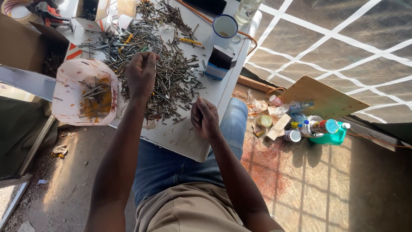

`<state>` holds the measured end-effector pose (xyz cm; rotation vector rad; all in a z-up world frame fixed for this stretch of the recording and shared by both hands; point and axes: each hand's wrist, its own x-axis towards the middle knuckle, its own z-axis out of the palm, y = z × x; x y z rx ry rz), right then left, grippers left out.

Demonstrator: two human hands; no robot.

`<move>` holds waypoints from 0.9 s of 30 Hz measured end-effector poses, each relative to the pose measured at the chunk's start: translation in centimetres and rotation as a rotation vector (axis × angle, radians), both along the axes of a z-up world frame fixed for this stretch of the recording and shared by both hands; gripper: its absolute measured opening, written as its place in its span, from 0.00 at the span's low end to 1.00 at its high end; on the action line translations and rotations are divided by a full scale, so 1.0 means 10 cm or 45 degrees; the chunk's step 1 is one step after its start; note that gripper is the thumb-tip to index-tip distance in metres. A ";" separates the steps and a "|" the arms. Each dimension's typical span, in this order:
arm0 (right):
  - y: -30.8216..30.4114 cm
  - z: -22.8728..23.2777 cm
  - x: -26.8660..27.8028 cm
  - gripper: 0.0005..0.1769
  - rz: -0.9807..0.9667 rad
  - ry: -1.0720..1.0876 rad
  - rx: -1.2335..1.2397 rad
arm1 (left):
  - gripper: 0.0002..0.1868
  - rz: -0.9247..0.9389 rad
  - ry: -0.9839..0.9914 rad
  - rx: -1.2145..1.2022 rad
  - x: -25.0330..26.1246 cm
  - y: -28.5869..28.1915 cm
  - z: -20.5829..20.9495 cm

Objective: Sorting through a pile of nails and screws on a table and placing selected ones into a plastic container.

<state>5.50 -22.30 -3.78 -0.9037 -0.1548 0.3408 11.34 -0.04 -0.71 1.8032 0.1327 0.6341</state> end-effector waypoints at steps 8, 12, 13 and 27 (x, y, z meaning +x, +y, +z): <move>-0.05 0.23 -0.03 0.25 0.101 0.004 -0.064 | 0.04 0.059 0.457 0.005 0.78 -0.16 -0.22; -0.05 0.25 -0.03 0.27 0.089 -0.003 -0.083 | 0.16 0.036 0.740 0.745 0.95 -0.23 -0.28; -0.06 0.24 -0.02 0.27 0.080 -0.007 -0.078 | 0.16 0.029 0.734 0.752 0.97 -0.22 -0.32; -0.09 0.10 0.00 0.26 0.079 -0.028 0.049 | 0.02 -0.234 0.483 -0.702 0.75 -0.23 -0.15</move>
